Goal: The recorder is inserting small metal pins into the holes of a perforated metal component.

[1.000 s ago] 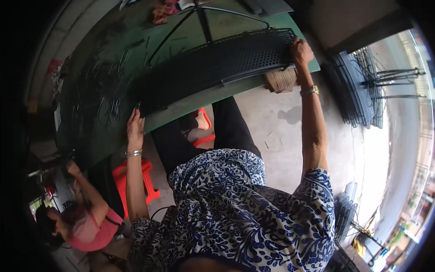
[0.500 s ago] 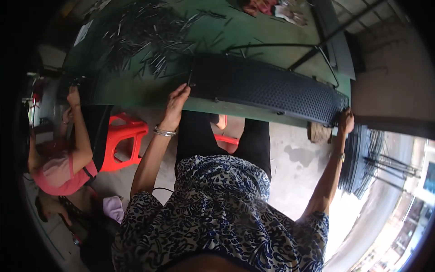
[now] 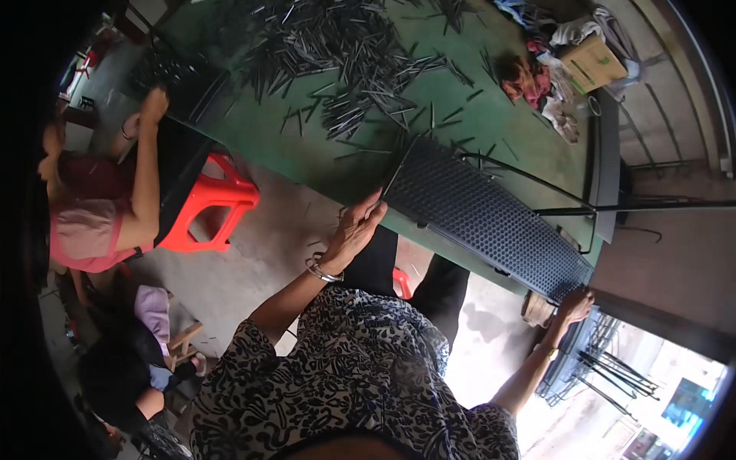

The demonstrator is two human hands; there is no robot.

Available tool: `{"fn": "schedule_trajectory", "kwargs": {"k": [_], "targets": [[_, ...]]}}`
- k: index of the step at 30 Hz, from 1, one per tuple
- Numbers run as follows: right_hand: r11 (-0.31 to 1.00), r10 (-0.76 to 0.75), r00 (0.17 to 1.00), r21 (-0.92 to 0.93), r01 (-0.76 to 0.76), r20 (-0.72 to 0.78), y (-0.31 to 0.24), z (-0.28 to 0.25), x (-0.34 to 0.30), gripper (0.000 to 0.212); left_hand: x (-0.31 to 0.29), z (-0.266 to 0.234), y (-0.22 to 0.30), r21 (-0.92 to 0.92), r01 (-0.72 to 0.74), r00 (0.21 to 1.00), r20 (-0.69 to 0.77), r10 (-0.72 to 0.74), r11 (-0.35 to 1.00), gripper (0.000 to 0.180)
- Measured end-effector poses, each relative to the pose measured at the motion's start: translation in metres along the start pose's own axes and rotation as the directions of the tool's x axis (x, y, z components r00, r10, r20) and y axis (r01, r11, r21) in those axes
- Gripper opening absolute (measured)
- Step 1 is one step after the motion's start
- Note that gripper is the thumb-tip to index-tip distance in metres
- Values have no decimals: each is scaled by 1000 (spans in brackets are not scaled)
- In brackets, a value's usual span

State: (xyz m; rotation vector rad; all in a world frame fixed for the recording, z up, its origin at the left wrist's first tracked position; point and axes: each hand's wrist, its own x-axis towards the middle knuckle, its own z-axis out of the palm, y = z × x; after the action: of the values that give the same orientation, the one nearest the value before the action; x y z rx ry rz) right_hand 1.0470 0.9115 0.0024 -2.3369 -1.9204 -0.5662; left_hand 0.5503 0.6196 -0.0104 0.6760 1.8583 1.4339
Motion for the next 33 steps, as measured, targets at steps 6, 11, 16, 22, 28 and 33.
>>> {"fn": "schedule_trajectory", "kwargs": {"k": [6, 11, 16, 22, 28, 33], "targets": [[501, -421, 842, 687, 526, -337, -174, -167, -92, 26, 14, -13, -4, -17, -290, 947, -153, 284, 957, 44], [202, -716, 617, 749, 631, -326, -299, -205, -129, 21, 90, -72, 23, 733, -453, 809, 99, 579, 507, 93], [74, -828, 440, 711, 699, -346, -390, -227, -137, 23, 149, -101, -3, 792, -464, 835, 240, 496, 396, 114], [203, -910, 380, 625, 753, -163, -497, -193, -115, 47, 186, -111, -10, 873, -315, 912, 170, 373, 371, 117], [347, -927, 365, 577, 740, 89, -577, -175, -85, 109, 178, -94, 13, 900, -283, 864, 88, 496, 332, 101], [438, -892, 412, 580, 687, 185, -626, -168, -84, 127, 184, -89, 13, 945, -152, 856, -21, 517, 289, 77]]}}
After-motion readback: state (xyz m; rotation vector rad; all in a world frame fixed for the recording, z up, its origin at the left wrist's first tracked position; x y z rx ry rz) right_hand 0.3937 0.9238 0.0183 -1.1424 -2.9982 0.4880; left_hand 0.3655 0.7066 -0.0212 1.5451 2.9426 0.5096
